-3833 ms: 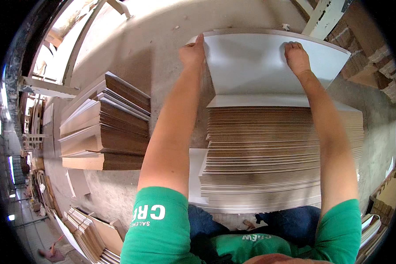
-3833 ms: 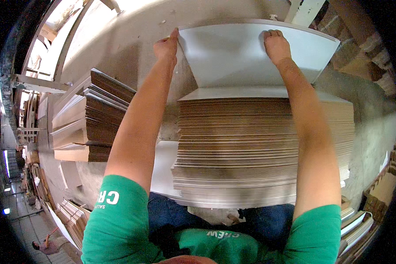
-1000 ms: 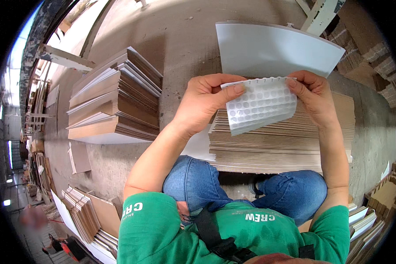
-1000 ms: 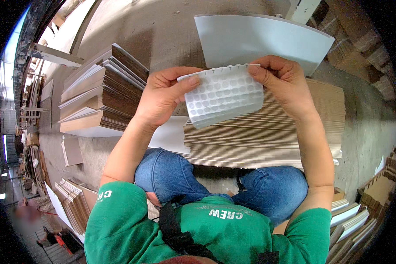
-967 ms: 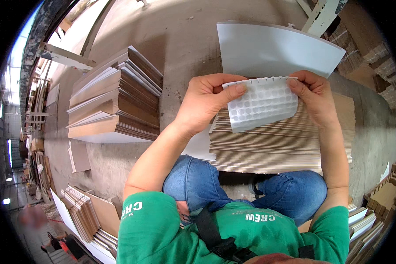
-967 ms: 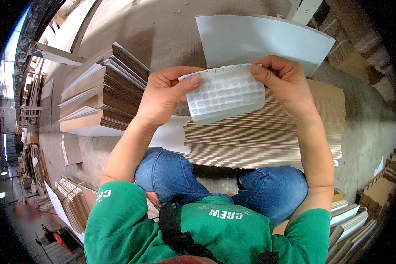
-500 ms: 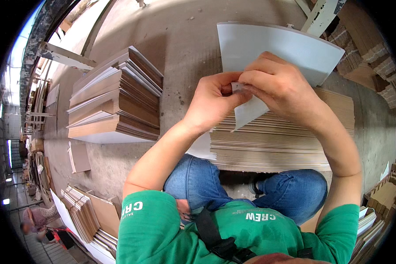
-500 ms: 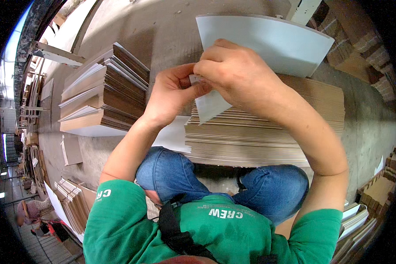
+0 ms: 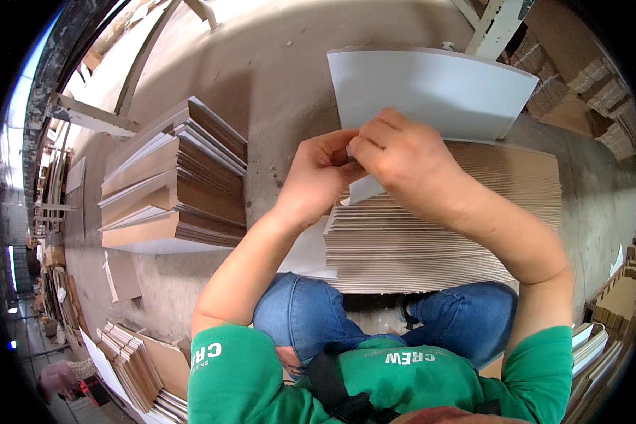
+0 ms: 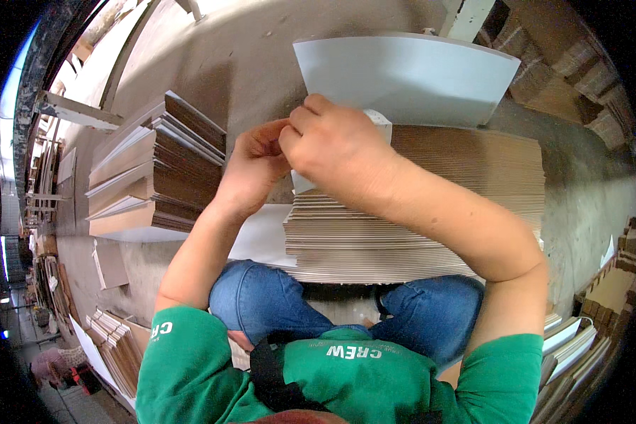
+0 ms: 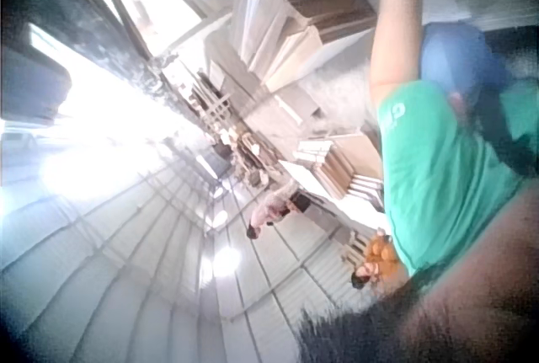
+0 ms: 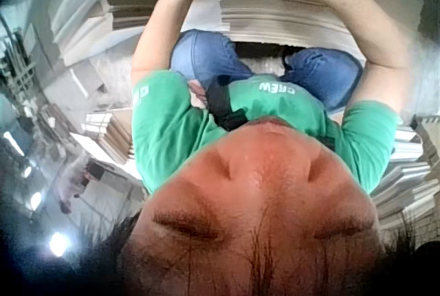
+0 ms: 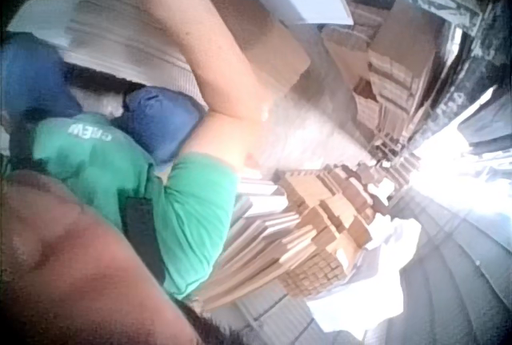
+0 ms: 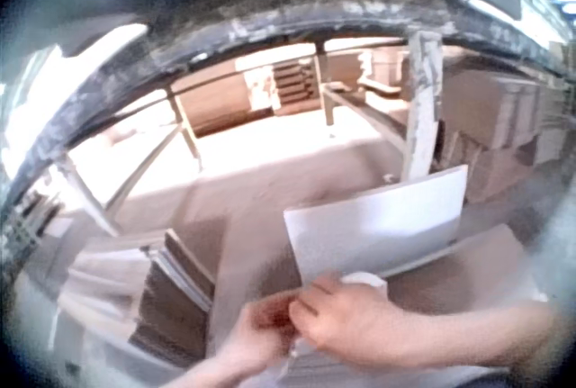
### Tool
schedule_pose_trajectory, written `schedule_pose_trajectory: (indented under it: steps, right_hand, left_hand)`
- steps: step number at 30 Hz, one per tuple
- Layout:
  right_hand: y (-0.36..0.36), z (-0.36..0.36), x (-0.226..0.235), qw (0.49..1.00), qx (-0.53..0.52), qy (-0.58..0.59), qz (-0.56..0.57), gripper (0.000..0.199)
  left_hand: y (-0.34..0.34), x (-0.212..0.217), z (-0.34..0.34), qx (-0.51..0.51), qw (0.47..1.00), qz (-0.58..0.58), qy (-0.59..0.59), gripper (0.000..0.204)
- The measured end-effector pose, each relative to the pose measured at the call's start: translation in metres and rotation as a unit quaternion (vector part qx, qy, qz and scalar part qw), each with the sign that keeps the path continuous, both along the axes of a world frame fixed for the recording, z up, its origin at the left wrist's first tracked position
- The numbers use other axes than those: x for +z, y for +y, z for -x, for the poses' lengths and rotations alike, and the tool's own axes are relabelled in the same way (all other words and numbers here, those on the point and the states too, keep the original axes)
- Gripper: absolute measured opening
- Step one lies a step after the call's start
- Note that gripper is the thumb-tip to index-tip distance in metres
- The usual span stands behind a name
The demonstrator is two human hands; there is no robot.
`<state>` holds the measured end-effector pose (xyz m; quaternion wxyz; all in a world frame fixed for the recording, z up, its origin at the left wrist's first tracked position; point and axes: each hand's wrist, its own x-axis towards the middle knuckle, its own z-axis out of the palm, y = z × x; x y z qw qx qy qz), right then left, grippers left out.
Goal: The person sits on the floor in a workshop and repeatedly applies small adhesive stickers to the edges of white rectangular panels. They peel each sticker from a backing sheet and press it onto the panel, then place the panel on a growing stack.
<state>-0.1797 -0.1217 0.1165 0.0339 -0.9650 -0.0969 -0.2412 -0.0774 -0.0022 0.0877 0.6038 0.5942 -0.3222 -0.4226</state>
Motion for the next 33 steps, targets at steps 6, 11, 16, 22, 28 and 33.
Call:
schedule_pose_trajectory:
  steps: [6, 11, 16, 22, 28, 33]
  right_hand:
    - [-0.012, -0.002, -0.025, 0.999, 0.001, -0.002, -0.049, 0.012]
    - [-0.109, -0.019, -0.038, 0.753, -0.048, 0.105, -0.648, 0.019]
    - [-0.22, -0.032, -0.135, 0.899, -0.339, 0.114, -0.251, 0.021]
    - [-0.279, -0.042, -0.201, 0.902, -0.418, 0.085, 0.071, 0.015]
    - [-0.312, -0.026, -0.191, 0.885, -0.456, 0.071, 0.053, 0.023]
    - [-0.323, -0.017, -0.139, 0.857, -0.465, 0.02, -0.22, 0.034]
  left_hand:
    - [-0.011, -0.007, -0.02, -0.033, 0.994, -0.034, 0.1, 0.038]
    - [-0.044, -0.036, -0.085, 0.183, 0.949, -0.127, -0.222, 0.034]
    - [-0.094, -0.103, -0.184, 0.286, 0.774, -0.111, -0.554, 0.026]
    - [-0.18, -0.158, -0.19, 0.352, 0.88, -0.168, -0.27, 0.033]
    - [-0.186, -0.15, -0.182, 0.425, 0.897, -0.107, -0.06, 0.031]
    - [-0.185, -0.154, -0.189, 0.408, 0.898, -0.097, -0.136, 0.027]
